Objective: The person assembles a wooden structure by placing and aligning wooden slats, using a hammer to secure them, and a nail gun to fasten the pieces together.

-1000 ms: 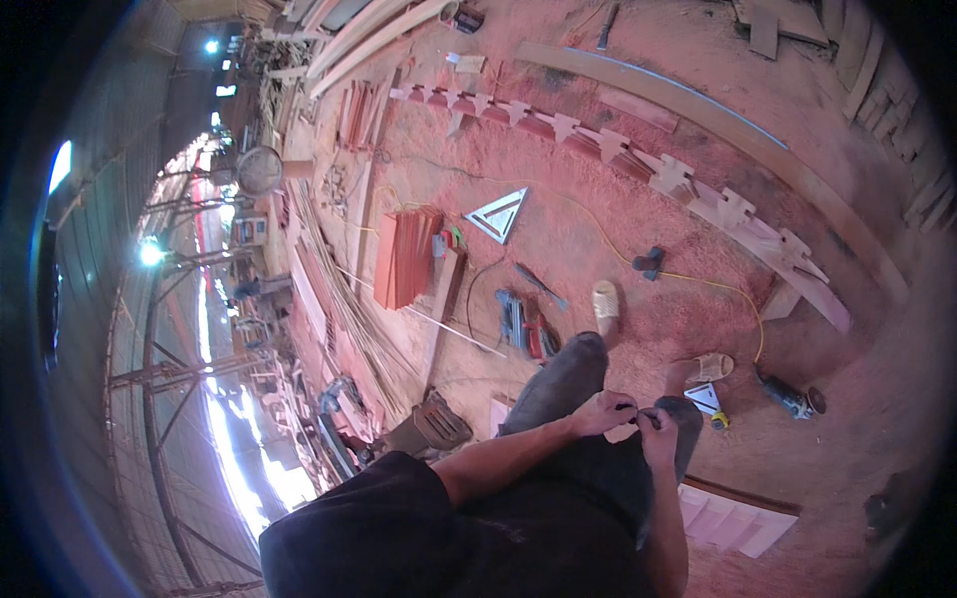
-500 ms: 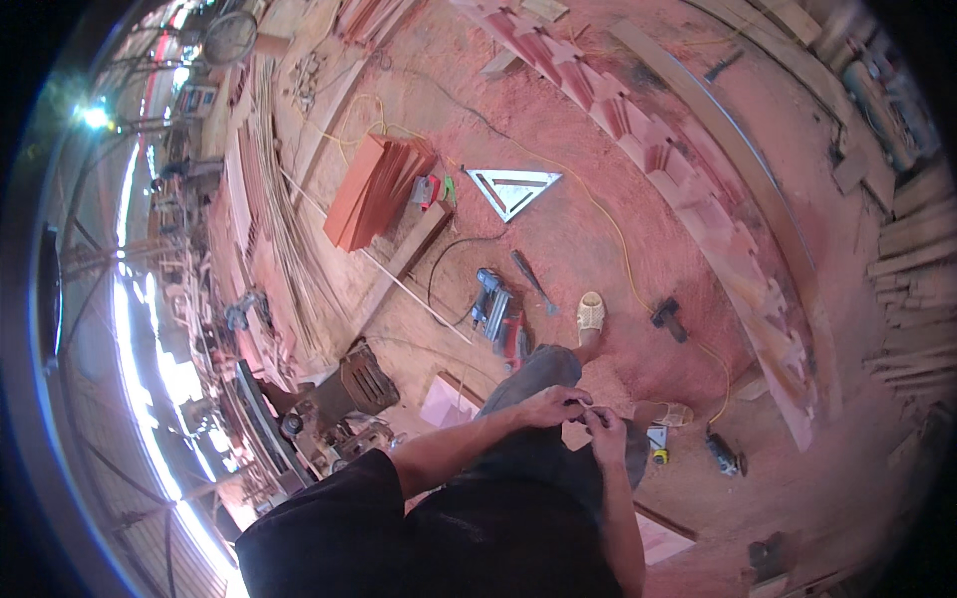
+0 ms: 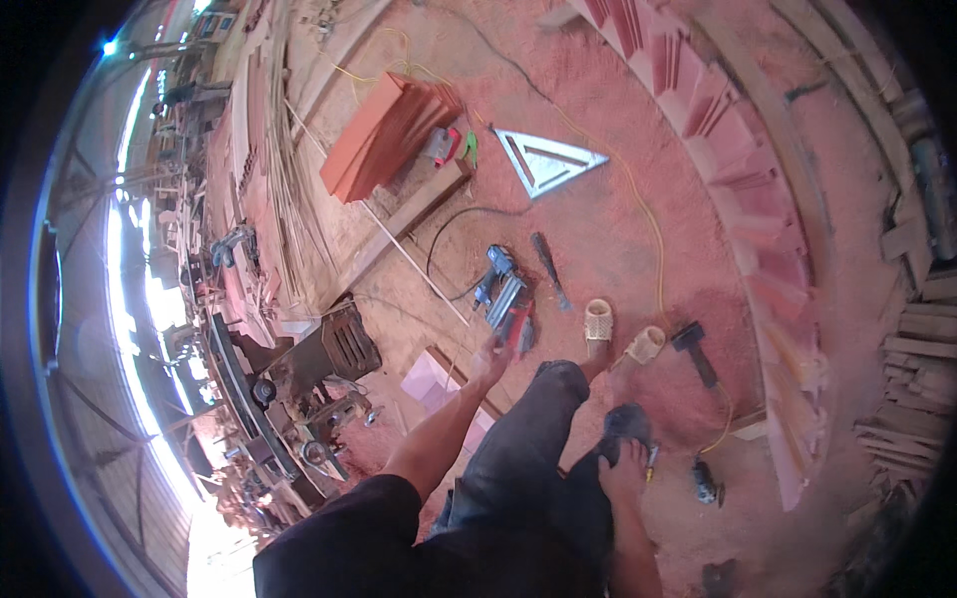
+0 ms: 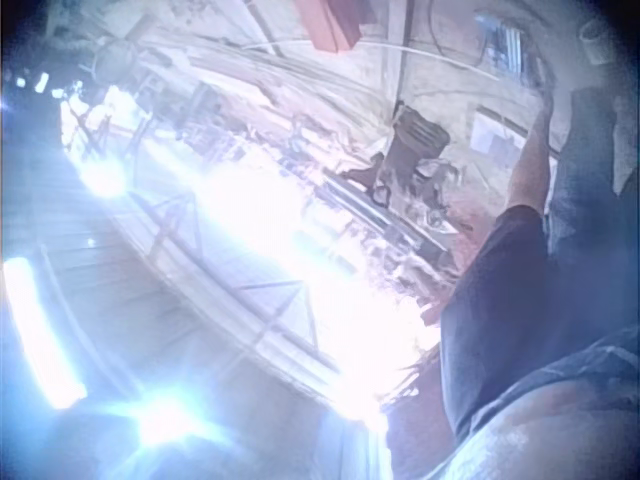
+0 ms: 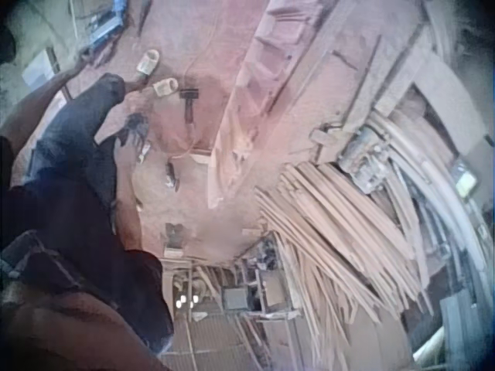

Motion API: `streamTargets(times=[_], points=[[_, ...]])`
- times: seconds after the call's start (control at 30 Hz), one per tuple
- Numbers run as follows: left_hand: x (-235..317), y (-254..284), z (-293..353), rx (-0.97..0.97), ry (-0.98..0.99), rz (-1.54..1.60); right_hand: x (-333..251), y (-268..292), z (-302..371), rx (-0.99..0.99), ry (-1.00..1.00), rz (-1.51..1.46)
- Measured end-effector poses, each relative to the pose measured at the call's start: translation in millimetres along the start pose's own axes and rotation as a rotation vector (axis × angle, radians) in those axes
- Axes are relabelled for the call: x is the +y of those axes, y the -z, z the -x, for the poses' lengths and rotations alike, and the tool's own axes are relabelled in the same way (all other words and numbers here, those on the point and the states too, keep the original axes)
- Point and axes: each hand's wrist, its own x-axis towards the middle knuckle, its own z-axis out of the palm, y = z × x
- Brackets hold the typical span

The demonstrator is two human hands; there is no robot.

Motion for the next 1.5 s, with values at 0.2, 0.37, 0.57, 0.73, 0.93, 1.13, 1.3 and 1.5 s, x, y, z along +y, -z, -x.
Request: streamTargets(times=[0.2, 0.37, 0.57, 0.73, 0.93, 1.13, 1.3, 1.5], points=[[-91, -61, -121, 0.053, -0.130, -0.176, -8, -11, -44, -0.193, -0.194, 0.049], [-108, -97, -197, 0.126, -0.083, -0.377, -17, -3, -59, -0.043, -0.154, 0.094], [-105, -111, -254, 0.007, 0.027, -0.398, -21, 7, -75, -0.035, -0.072, 0.156], [-114, -96, -286, -0.158, 0.003, -0.433, -27, 13, -82, -0.015, -0.030, 0.212], [-92, -29, -280, -0.337, 0.073, -0.261, -41, 18, -83, -0.025, -0.016, 0.215], [-34, 59, -197, -0.307, 0.125, -0.029, -43, 15, -81, -0.115, -0.103, 0.255], [39, 129, -48, -0.501, 0.119, 0.154, -46, 10, -63, -0.031, 0.025, 0.183], [123, 205, 138, -0.843, 0.161, 0.759, -130, 43, 17, -0.381, 0.356, -1.399]])
